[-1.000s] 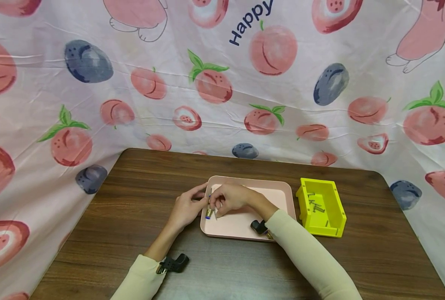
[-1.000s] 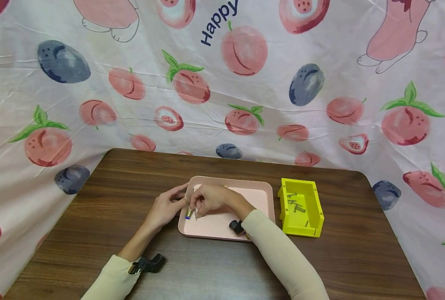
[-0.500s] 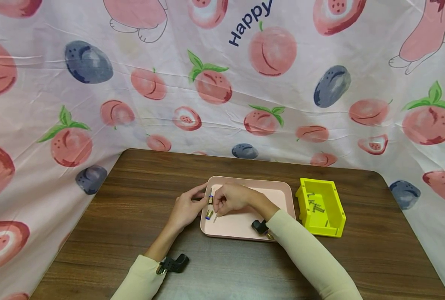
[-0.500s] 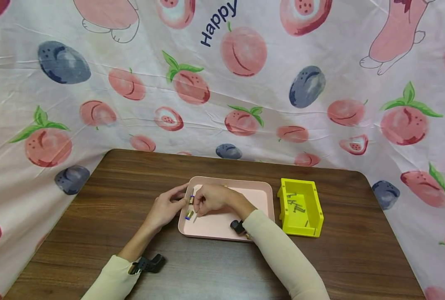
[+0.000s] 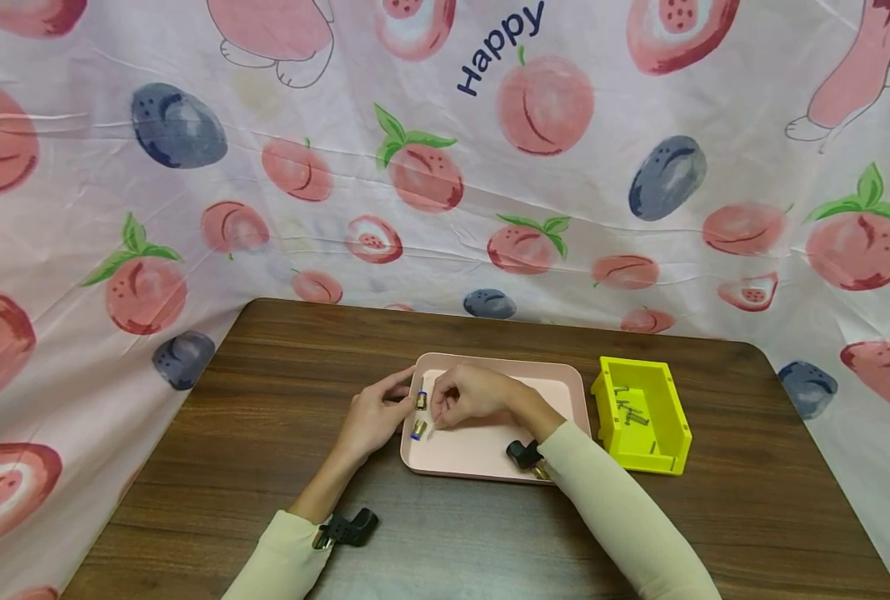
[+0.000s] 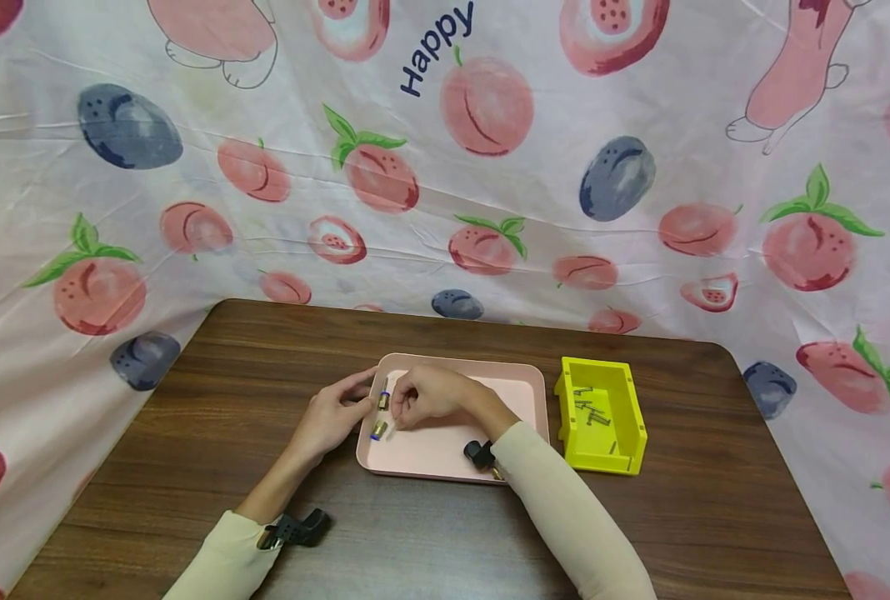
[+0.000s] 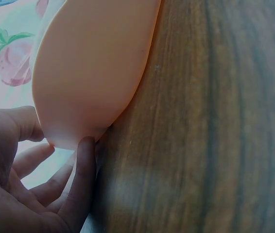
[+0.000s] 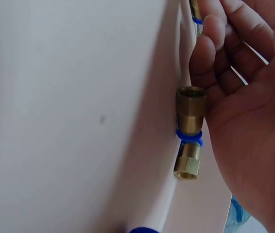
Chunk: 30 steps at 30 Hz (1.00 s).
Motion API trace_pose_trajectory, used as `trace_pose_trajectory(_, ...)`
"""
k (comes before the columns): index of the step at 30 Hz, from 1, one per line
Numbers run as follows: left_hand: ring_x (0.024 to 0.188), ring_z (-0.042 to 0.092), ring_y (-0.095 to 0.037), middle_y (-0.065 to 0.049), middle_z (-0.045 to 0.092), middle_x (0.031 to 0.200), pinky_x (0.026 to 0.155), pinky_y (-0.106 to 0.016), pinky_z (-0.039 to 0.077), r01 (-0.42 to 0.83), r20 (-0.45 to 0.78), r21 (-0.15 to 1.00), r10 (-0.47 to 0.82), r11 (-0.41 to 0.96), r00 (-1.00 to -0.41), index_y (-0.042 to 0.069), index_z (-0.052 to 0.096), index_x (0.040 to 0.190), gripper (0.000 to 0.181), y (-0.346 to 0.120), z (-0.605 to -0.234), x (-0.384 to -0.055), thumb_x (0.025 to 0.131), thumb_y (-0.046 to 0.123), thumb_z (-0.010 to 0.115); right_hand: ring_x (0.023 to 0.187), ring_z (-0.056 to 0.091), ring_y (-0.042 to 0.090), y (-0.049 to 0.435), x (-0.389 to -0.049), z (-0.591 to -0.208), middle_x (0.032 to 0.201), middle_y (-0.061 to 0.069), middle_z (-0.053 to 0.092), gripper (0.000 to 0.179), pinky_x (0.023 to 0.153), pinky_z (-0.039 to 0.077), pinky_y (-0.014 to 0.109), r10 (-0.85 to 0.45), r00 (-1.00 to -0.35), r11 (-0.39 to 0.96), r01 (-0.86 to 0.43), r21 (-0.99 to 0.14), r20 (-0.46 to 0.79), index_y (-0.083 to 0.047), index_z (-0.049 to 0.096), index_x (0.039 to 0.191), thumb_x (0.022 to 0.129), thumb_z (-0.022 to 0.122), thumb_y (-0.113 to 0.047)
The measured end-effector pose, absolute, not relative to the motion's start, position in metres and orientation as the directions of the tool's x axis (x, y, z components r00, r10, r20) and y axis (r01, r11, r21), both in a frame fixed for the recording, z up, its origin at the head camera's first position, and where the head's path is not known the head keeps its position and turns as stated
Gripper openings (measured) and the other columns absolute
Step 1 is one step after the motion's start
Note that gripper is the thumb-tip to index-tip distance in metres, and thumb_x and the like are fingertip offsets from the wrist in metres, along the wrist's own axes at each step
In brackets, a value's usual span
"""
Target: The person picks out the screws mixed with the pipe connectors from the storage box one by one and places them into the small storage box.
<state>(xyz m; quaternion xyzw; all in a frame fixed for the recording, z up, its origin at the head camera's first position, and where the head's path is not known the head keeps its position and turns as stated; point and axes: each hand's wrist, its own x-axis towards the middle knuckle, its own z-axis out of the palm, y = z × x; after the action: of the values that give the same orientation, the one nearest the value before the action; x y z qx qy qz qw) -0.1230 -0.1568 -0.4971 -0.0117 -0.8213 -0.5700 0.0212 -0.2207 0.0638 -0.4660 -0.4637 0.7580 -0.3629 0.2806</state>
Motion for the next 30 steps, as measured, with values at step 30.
trace_pose_trajectory(30,0.084,0.080,-0.018,-0.015,0.082,0.113,0.067,-0.026,0.057,-0.070,-0.056,0.915,-0.048,0.397,-0.997,0.009,0.069,0.150,0.051,-0.150,-0.479,-0.117,0.100,0.009,0.074,0.075,0.057,0.010,0.107,-0.218,-0.448,0.082,-0.003,0.068,0.010,0.067,0.048,0.024,-0.779,-0.607,0.155,-0.427,-0.891,0.156,-0.007,0.080,0.088,0.092,0.081,0.002)
